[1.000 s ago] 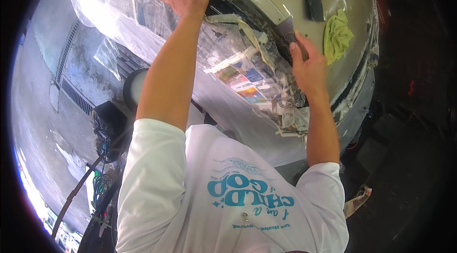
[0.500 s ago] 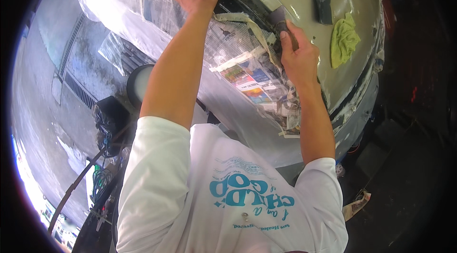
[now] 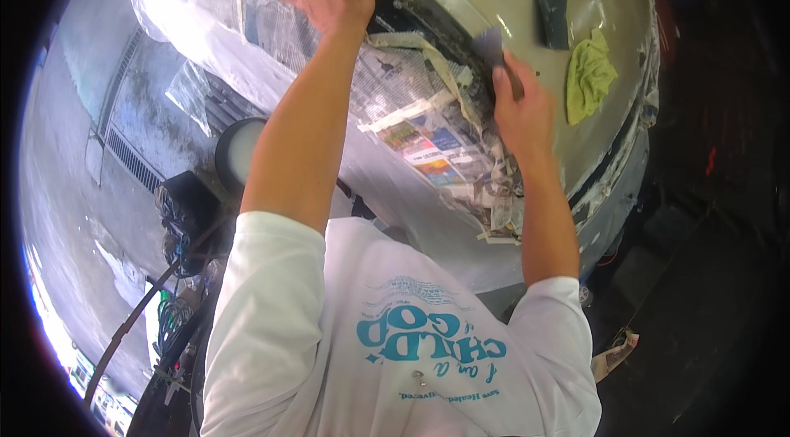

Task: The person uses two scrapers to remove paint from the hood of a car. The car is masked with plastic and newspaper. The person repeatedly scrapes the surface, occasionally dipping the scrapers into a bucket of liquid.

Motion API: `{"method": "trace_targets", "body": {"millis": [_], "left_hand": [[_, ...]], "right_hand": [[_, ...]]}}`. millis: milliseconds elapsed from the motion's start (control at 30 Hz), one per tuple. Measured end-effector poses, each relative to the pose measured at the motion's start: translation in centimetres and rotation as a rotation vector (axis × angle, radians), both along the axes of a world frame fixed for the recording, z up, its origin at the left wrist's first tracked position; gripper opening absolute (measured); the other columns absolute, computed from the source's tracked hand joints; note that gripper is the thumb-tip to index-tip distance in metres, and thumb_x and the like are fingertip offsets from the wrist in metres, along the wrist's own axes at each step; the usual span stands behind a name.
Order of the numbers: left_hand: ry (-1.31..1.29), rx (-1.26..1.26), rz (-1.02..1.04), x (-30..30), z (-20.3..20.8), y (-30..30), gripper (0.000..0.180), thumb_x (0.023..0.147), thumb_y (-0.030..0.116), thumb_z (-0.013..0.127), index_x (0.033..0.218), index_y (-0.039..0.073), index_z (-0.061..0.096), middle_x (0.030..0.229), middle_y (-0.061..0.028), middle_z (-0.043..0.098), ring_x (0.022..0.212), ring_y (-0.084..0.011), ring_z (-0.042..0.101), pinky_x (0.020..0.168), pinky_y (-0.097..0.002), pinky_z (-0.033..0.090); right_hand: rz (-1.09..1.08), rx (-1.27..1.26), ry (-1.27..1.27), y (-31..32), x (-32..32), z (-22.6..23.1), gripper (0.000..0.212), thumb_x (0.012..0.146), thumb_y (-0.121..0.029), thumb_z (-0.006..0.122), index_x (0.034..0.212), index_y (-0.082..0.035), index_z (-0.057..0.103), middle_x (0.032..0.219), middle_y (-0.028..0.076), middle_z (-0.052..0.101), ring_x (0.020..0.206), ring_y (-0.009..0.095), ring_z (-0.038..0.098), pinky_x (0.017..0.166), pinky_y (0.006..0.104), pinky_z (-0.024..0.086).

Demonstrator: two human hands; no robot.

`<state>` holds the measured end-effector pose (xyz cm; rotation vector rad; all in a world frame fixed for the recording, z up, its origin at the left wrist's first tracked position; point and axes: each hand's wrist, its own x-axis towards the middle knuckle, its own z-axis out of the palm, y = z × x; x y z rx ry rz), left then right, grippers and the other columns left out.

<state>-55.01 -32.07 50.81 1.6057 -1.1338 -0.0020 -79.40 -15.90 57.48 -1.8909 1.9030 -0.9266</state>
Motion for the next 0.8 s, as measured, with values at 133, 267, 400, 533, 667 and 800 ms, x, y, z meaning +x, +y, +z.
{"method": "trace_targets", "body": {"millis": [133, 267, 400, 533, 667, 800], "left_hand": [[-0.012, 0.044, -0.029, 0.8, 0.0, 0.1, 0.049, 0.117, 0.044, 0.036, 0.144, 0.011, 0.058, 0.136, -0.0112, 0.064, 0.131, -0.0346, 0.049, 0.115, -0.0532, 0.025], [-0.033, 0.063, -0.015, 0.6, -0.7, 0.0, 0.048, 0.116, 0.043, 0.037, 0.144, 0.011, 0.059, 0.133, -0.0118, 0.064, 0.129, -0.0352, 0.050, 0.114, -0.0527, 0.026], [-0.020, -0.029, -0.015, 0.4, 0.0, -0.1, 0.047, 0.116, 0.043, 0.037, 0.140, 0.009, 0.061, 0.130, -0.0119, 0.065, 0.128, -0.0348, 0.051, 0.114, -0.0520, 0.027], [0.037, 0.007, -0.020, 0.2, 0.0, 0.8, 0.049, 0.116, 0.045, 0.037, 0.138, 0.009, 0.061, 0.129, -0.0120, 0.064, 0.129, -0.0352, 0.050, 0.114, -0.0527, 0.026], [0.014, 0.055, -0.023, 0.3, -0.6, 0.4, 0.053, 0.116, 0.047, 0.035, 0.136, 0.008, 0.064, 0.130, -0.0112, 0.064, 0.130, -0.0334, 0.049, 0.115, -0.0533, 0.024], [0.031, 0.072, -0.012, 0.5, 0.1, 0.4, 0.053, 0.117, 0.047, 0.034, 0.135, 0.007, 0.065, 0.129, -0.0108, 0.065, 0.129, -0.0334, 0.050, 0.115, -0.0529, 0.025]], "right_hand": [[0.029, -0.028, 0.053, -1.0, 1.3, 0.7, 0.032, 0.101, -0.016, 0.074, 0.130, -0.004, 0.074, 0.107, 0.027, 0.077, 0.092, 0.042, 0.077, 0.082, 0.0405, 0.060], [0.031, -0.090, 0.014, 0.9, -0.2, -0.5, 0.032, 0.101, -0.018, 0.074, 0.130, -0.004, 0.074, 0.102, 0.027, 0.076, 0.091, 0.043, 0.076, 0.083, 0.0413, 0.059], [0.018, 0.089, 0.039, -2.4, 2.6, 1.8, 0.033, 0.101, -0.018, 0.073, 0.130, -0.003, 0.074, 0.107, 0.026, 0.077, 0.095, 0.041, 0.078, 0.086, 0.0410, 0.060], [0.081, -0.009, 0.035, -0.6, -0.5, 0.4, 0.033, 0.100, -0.018, 0.074, 0.129, -0.003, 0.074, 0.104, 0.025, 0.077, 0.092, 0.041, 0.077, 0.084, 0.0411, 0.059], [0.034, 0.094, 0.043, -2.1, 2.8, 1.7, 0.033, 0.099, -0.017, 0.075, 0.130, -0.003, 0.074, 0.107, 0.024, 0.078, 0.091, 0.040, 0.078, 0.083, 0.0402, 0.060], [0.106, -0.023, 0.011, -1.3, 0.4, -0.2, 0.031, 0.099, -0.016, 0.075, 0.128, -0.003, 0.075, 0.103, 0.026, 0.077, 0.084, 0.041, 0.077, 0.077, 0.0409, 0.060]]}}
